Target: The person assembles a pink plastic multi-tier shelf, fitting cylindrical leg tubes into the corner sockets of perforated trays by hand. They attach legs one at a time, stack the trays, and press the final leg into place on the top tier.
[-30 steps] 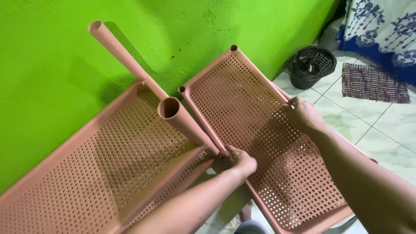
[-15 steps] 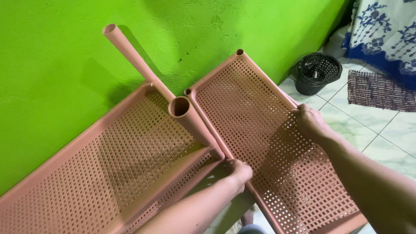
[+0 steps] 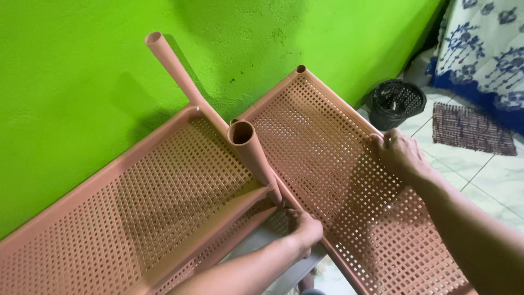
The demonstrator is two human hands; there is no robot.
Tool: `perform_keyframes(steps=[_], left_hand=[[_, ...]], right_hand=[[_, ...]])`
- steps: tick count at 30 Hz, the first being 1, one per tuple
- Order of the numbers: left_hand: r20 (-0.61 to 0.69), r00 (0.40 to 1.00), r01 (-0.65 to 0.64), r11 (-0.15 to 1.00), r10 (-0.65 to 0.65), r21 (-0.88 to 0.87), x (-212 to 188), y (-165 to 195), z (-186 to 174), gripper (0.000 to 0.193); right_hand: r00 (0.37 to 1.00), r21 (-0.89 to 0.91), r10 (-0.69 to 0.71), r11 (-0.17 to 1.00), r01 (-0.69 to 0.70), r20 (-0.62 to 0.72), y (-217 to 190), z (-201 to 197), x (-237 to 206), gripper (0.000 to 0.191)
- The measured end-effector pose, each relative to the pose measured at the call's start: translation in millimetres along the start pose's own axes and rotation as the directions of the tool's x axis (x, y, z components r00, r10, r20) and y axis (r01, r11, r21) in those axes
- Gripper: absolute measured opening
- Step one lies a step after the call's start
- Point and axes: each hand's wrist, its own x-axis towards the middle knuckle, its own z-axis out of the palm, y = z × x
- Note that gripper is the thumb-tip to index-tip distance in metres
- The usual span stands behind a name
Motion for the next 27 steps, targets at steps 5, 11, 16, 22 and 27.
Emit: perform_keyframes(steps=[5,11,16,22,27], left_hand=[[-0.036,0.998,-0.056,0.998,0.055,-0.018,-7,6,0,0.074],[-0.046,0.994,-0.099,0.994,0.101,0.056,-22,30,-11,0.07],[-0.059,0.989,-0.13,0.99,0.133,0.061,-26,38,-15,0.052],[-0.107,0.987,-0.114,0.993,0.117,0.034,-26,34,-11,0.065],[-0.018,0.996,0.082,0.985,-0.086,-0.154,-26,24,-9,0.067]], right_hand=[[0.991,0.038,0.12,0.992,-0.122,0.052,-5,-15,-11,0.055],[0.996,0.03,0.066,0.997,-0.065,-0.06,8,-29,-8,0.06],[0.993,0.036,0.117,0.993,-0.116,-0.025,27,-26,2,0.064],[0.999,0.005,0.004,1.0,-0.004,-0.052,52,3,27,0.066],[1.0,0.034,-0.007,0.999,0.007,0.018,63,22,51,0.066]])
